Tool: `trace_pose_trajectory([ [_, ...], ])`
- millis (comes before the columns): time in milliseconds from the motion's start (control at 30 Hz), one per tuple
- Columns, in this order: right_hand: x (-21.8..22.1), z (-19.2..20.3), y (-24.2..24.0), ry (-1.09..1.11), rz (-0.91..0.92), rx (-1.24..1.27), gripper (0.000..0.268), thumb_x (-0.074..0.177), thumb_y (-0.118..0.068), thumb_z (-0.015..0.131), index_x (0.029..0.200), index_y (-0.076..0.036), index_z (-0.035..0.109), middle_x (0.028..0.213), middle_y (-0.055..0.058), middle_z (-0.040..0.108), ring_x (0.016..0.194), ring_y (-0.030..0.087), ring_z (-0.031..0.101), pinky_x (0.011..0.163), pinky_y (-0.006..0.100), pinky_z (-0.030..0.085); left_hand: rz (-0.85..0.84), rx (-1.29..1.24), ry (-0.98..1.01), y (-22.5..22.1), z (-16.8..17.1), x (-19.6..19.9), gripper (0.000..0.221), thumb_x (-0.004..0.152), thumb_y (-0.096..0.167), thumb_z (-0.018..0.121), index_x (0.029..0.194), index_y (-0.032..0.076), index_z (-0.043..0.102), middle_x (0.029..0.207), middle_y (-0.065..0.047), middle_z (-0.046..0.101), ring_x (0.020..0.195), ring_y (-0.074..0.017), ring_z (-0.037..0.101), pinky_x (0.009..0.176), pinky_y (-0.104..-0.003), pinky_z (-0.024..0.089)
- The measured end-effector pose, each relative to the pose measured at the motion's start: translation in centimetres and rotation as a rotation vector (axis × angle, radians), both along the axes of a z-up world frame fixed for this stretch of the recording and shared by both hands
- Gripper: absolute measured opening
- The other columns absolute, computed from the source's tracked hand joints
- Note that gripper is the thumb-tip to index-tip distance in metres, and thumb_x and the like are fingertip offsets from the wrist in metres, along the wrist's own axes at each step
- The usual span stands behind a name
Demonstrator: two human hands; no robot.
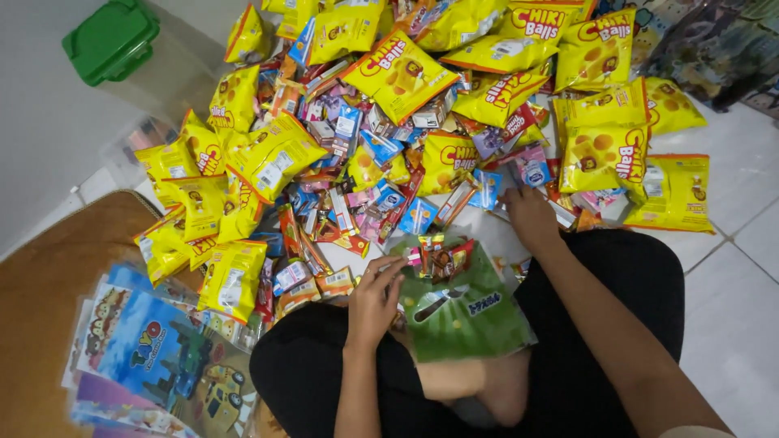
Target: Packing small snack packets from a large pile into themed plastic bags.
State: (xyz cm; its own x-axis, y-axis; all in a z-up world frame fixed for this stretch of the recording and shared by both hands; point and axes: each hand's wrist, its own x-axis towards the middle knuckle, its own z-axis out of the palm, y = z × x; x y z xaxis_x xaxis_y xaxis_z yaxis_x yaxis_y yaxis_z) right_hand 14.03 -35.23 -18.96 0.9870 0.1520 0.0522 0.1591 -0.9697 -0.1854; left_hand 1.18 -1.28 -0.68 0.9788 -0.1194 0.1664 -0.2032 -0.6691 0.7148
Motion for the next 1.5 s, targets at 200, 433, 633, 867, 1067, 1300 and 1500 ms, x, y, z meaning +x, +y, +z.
trace_pose_trajectory([
  [200, -1.1, 5.1, 1.9, -0.419, 0.017, 0.454, 0.017, 0.098, -0.010, 0.075, 0.114, -0.012, 0.078, 0.089, 0.007, 0.069, 0.083, 0.026, 0.067, 0.077, 0.034, 0.056, 0.005, 0.003, 0.003, 0.4, -0.1, -0.3, 0.028, 0.095, 0.010, 0.065, 0.119, 0.020, 0.076, 0.116, 0.003, 0.070, 0.078, -0.0230, 0.074, 0.067, -0.037, 0.062],
  [433, -6.2, 18.8, 9.1, -0.280, 0.482, 0.806, 0.026, 0.102, -0.036, 0.057, 0.110, -0.026, 0.080, 0.098, -0.011, 0.076, 0.093, 0.013, 0.067, 0.096, 0.027, 0.047, 0.028, 0.012, -0.013, 0.5, 0.0, -0.7, 0.029, 0.093, 0.010, 0.067, 0.118, 0.020, 0.075, 0.116, 0.002, 0.070, 0.080, -0.0273, 0.073, 0.067, -0.040, 0.062],
  [633, -7.2, 10.9, 10.1, -0.343, 0.608, 0.118, 0.011, 0.085, -0.036, 0.066, 0.079, -0.030, 0.073, 0.079, -0.010, 0.068, 0.091, 0.016, 0.057, 0.106, 0.054, 0.034, 0.030, -0.014, -0.018, 1.0, 0.2, -1.1, 0.026, 0.094, 0.010, 0.067, 0.118, 0.017, 0.075, 0.115, 0.002, 0.070, 0.081, -0.0254, 0.074, 0.067, -0.039, 0.062],
  [867, -5.8, 3.8, 4.7, -0.148, 0.492, 0.094, 0.020, 0.096, -0.025, 0.055, 0.111, -0.031, 0.069, 0.102, -0.005, 0.067, 0.110, 0.021, 0.057, 0.111, 0.058, 0.032, 0.019, -0.051, 0.012, 1.6, -0.8, -1.2, 0.027, 0.095, 0.011, 0.066, 0.119, 0.018, 0.074, 0.118, 0.002, 0.069, 0.086, -0.0260, 0.074, 0.069, -0.040, 0.063],
  [1067, -5.3, 8.7, -0.1, 0.005, 0.112, 0.195, 0.027, 0.094, -0.024, 0.069, 0.121, -0.028, 0.073, 0.105, 0.004, 0.070, 0.107, 0.030, 0.068, 0.094, 0.046, 0.050, 0.000, -0.048, 0.008, 1.3, -0.6, -0.8, 0.028, 0.095, 0.011, 0.066, 0.121, 0.017, 0.075, 0.117, 0.001, 0.069, 0.085, -0.0255, 0.074, 0.070, -0.040, 0.063],
  [1300, -6.4, 2.8, -2.5, 0.403, 0.105, -0.309, 0.043, 0.071, -0.050, 0.079, 0.111, -0.039, 0.072, 0.102, -0.009, 0.077, 0.109, 0.021, 0.072, 0.098, 0.048, 0.046, 0.011, -0.028, 0.003, 1.1, -0.5, -0.8, 0.028, 0.096, 0.015, 0.066, 0.123, 0.020, 0.073, 0.118, 0.001, 0.068, 0.083, -0.0258, 0.074, 0.067, -0.042, 0.064],
  [1500, -6.2, 3.9, -1.0, 0.582, 0.091, -0.190, 0.042, 0.078, -0.037, 0.075, 0.119, -0.031, 0.070, 0.112, -0.004, 0.078, 0.119, 0.026, 0.070, 0.104, 0.049, 0.040, 0.098, -0.184, 0.060, 1.1, 0.2, -0.3, 0.028, 0.104, 0.021, 0.054, 0.124, 0.022, 0.073, 0.118, -0.001, 0.069, 0.100, -0.0276, 0.073, 0.083, -0.040, 0.061],
])
